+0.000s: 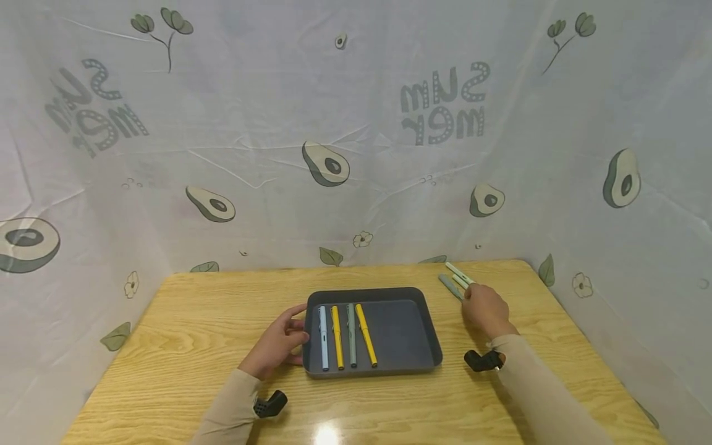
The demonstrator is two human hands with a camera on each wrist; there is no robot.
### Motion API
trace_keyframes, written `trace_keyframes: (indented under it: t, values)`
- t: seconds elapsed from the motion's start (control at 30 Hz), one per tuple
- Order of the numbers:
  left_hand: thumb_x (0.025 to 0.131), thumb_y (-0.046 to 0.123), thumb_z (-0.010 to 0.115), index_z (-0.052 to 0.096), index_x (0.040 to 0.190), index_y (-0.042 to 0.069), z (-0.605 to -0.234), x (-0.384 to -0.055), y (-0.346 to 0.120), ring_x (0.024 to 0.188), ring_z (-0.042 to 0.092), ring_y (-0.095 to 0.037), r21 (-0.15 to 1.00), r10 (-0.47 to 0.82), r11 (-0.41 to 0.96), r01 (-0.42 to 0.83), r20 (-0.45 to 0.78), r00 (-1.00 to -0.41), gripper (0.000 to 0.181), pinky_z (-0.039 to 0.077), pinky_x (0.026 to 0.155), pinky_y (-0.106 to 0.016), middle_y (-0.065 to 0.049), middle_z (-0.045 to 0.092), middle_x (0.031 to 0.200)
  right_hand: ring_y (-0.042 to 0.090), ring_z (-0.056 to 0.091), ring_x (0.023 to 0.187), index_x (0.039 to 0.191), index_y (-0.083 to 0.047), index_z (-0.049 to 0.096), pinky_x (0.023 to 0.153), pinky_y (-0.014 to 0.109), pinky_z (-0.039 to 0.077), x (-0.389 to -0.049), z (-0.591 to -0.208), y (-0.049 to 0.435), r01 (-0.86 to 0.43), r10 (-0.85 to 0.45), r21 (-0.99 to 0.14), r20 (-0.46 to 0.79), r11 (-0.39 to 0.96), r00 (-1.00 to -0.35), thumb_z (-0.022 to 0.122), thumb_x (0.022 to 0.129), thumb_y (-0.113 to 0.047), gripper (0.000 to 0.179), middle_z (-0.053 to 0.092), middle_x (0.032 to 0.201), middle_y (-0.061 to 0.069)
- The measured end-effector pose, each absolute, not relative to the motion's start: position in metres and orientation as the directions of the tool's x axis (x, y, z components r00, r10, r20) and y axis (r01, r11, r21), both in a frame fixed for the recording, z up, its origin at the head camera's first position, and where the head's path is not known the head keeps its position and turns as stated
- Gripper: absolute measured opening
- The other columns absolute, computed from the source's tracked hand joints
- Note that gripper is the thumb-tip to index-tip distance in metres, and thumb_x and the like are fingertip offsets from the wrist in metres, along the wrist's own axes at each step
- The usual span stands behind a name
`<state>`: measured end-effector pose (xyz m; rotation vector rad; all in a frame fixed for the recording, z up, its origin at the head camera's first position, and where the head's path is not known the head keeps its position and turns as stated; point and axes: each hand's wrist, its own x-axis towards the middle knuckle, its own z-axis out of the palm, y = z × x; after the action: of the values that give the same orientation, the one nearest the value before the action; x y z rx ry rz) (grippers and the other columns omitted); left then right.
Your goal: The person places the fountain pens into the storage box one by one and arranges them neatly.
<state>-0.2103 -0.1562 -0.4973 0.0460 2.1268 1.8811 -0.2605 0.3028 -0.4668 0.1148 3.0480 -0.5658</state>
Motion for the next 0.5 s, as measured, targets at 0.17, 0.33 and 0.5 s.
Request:
trace_keyframes:
  t: [0.17,0.33,0.5]
  values:
    - [0.096,-0.001,0.061,0.038,0.159,0.018,-0.4979,-0.2104,-0.1566,0.108,0.064,-0.03,0.975,0.222,0.139,-0.172,-0.2,-0.954,0.07,0.064,0.068,-0.048,-0.023,0.05,0.139,0.022,0.053,0.067,0.092,-0.003,0.067,0.055,0.036,0.044,-0.2608,-0.4671,0.3011,0.07,0.054,-0.362,-0.055,0.929,-0.997,0.056,0.1,-0.008,0.014,0.065,0.086,0.012]
    - [0.096,0.0,0.062,0.038,0.159,0.019,-0.4987,-0.2116,-0.156,0.107,0.064,-0.03,0.975,0.222,0.138,-0.176,-0.203,-0.954,0.07,0.064,0.067,-0.048,-0.023,0.05,0.139,0.019,0.044,0.062,0.077,-0.008,0.057,0.052,0.033,0.036,-0.2601,-0.4664,0.2994,0.064,0.045,-0.358,-0.061,0.932,-0.997,0.053,0.098,-0.004,0.022,0.053,0.072,0.005]
    - [0.096,0.0,0.062,0.039,0.159,0.021,-0.4993,-0.2117,-0.1558,0.108,0.064,-0.029,0.973,0.215,0.138,-0.185,-0.212,-0.953,0.07,0.063,0.067,-0.048,-0.022,0.05,0.139,0.019,0.041,0.062,0.073,-0.01,0.053,0.052,0.032,0.034,-0.2593,-0.4677,0.2973,0.072,0.053,-0.345,-0.063,0.936,-0.997,0.052,0.096,-0.002,0.025,0.048,0.069,0.004]
